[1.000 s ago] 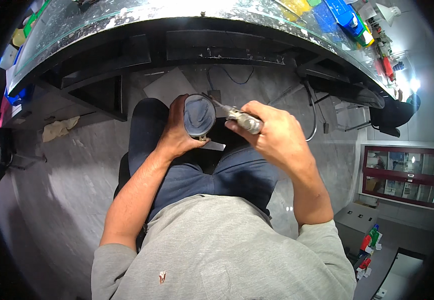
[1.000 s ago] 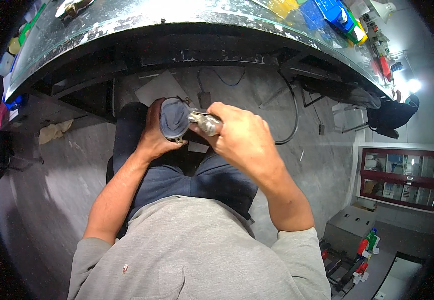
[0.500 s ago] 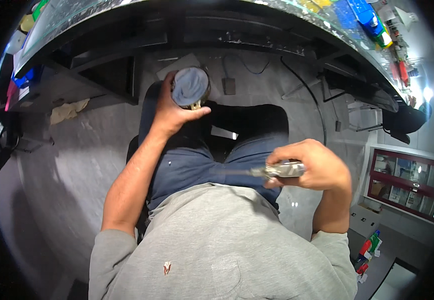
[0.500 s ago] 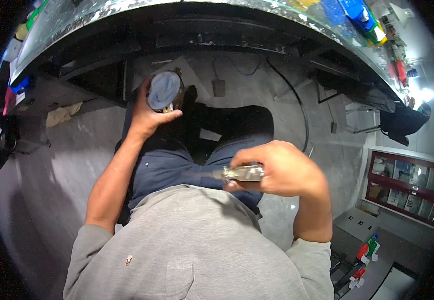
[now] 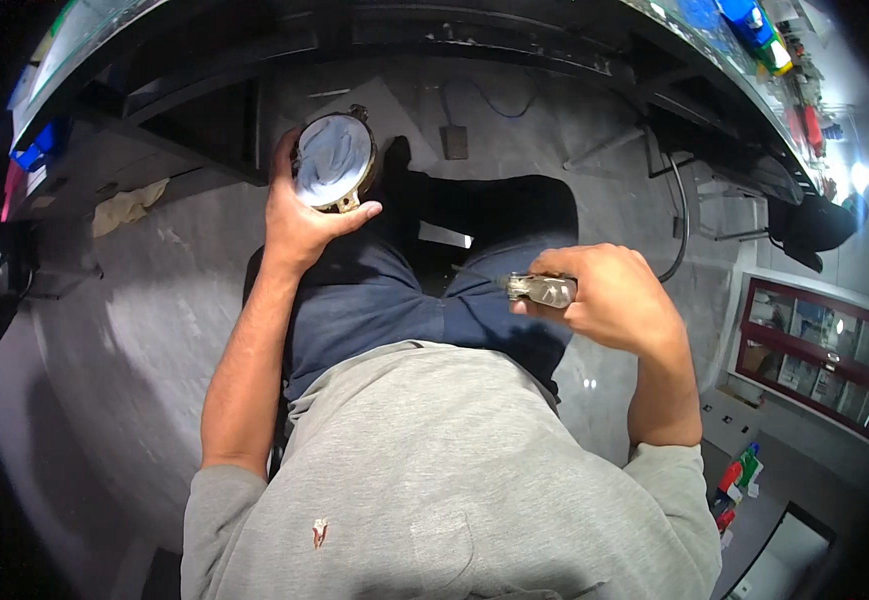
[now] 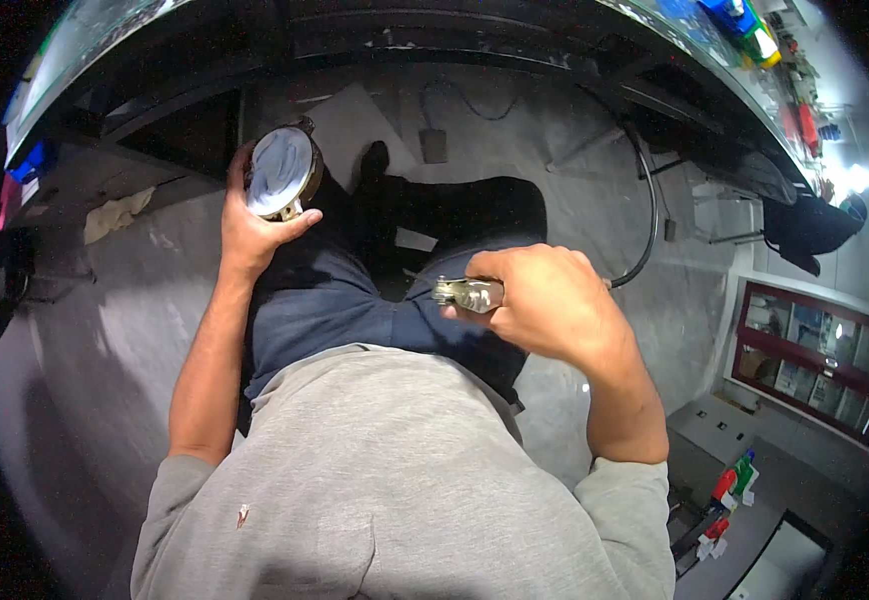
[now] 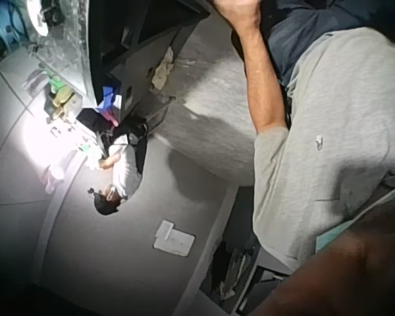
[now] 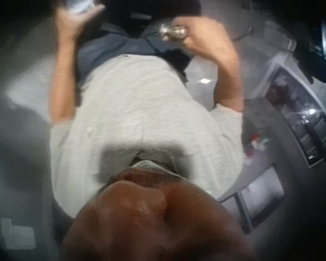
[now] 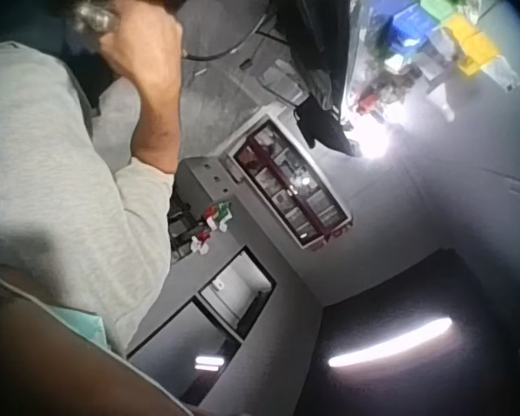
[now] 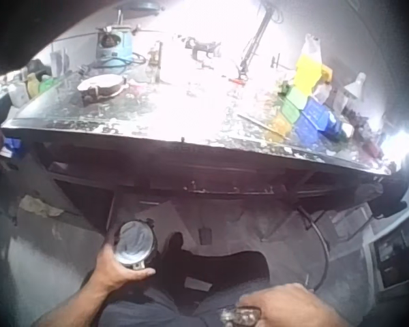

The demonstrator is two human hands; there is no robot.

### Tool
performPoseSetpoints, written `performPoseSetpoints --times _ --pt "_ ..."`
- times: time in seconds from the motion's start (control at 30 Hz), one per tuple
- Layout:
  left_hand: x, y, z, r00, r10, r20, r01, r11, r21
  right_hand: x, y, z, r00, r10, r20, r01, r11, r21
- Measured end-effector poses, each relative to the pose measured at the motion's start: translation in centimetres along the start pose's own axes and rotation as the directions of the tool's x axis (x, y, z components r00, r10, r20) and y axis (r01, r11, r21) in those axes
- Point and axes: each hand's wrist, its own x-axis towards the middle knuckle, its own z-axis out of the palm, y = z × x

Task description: The person uses a metal tool to carve excess plaster from a dental model held in a brass frame, uses a handheld air blower to clear away the dust, and continues to scrape and smooth the plaster edges around the artificial teeth.

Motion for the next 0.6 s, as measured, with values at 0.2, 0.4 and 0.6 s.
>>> performPoseSetpoints --times 0.2,0.4,0.6 --pt "-1.3 3.1 3.2 0.987 -0.159 0.008 0.159 0.98 -0.116 -0.6 0.5 1.6 0.982 0.18 0.051 -0.176 0.981 -0.088" --pt "-1.4 2.2 4.2 0.998 -0.053 0.042 0.055 0.997 -0.054 -3.0 2.7 0.4 0.991 0.129 -0.019 -0.126 0.985 0.114" --pt "-1.6 0.8 4.5 0.987 0.15 -0.057 -0.138 0.975 0.177 -6.0 5.2 -2.7 0.998 -0.02 0.061 0.014 0.996 0.085"
